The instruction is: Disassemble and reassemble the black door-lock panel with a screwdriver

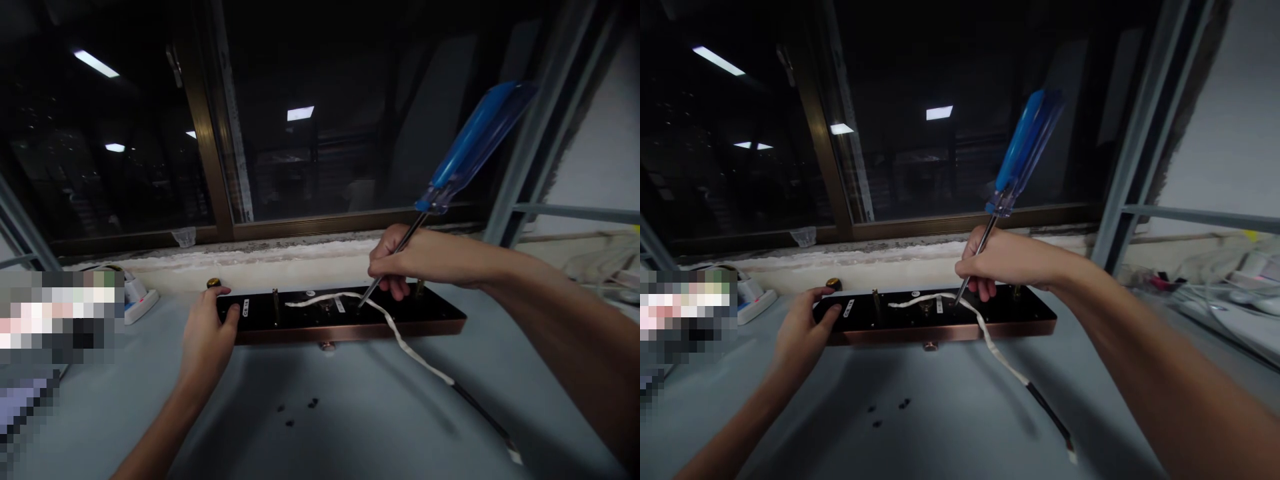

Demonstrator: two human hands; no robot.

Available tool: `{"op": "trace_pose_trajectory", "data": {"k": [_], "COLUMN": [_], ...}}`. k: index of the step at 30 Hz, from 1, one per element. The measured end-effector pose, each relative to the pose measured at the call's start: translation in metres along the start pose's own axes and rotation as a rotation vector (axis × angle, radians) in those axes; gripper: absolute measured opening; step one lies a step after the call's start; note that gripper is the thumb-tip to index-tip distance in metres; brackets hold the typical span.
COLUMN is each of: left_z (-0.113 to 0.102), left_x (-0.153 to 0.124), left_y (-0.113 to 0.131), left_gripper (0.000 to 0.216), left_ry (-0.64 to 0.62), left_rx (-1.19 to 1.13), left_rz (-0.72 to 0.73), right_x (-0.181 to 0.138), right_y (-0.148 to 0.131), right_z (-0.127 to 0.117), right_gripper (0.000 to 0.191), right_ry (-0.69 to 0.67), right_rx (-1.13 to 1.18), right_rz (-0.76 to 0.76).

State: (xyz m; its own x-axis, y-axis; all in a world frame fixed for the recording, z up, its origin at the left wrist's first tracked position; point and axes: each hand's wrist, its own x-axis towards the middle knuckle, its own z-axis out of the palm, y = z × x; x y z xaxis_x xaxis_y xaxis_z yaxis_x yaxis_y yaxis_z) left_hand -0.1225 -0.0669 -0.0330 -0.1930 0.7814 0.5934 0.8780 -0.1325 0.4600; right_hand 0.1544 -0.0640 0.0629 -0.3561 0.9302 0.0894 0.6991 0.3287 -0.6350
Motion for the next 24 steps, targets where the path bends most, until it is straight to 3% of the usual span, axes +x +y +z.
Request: {"op": "trace_pose_trajectory", "data": {"k": [19,21,24], "left_z": [-0.002,-0.005,-0.009], "left_x": [-0.001,-0.005,-0.016], "left_y": [0.002,0.008,0.025], "left_gripper": [0.021,0.021,0.02], "left_ry": [-0.036,0.037,0.176], "left_rx": [0.166,0.203,0.136], "left_rz": [0.031,0.101,0.34], "right_x": [0.002,0.001,0.0], "right_y": [0.01,0.009,0.007], "right_z": [-0.003,-0.003,-0.005], "right_gripper": [0.025,0.024,0.024], "right_ry": [-0.062,-0.058,-0.042], "right_rx": [0.034,0.031,0.044], "right_rz": [-0.038,-0.039,-0.043]}}
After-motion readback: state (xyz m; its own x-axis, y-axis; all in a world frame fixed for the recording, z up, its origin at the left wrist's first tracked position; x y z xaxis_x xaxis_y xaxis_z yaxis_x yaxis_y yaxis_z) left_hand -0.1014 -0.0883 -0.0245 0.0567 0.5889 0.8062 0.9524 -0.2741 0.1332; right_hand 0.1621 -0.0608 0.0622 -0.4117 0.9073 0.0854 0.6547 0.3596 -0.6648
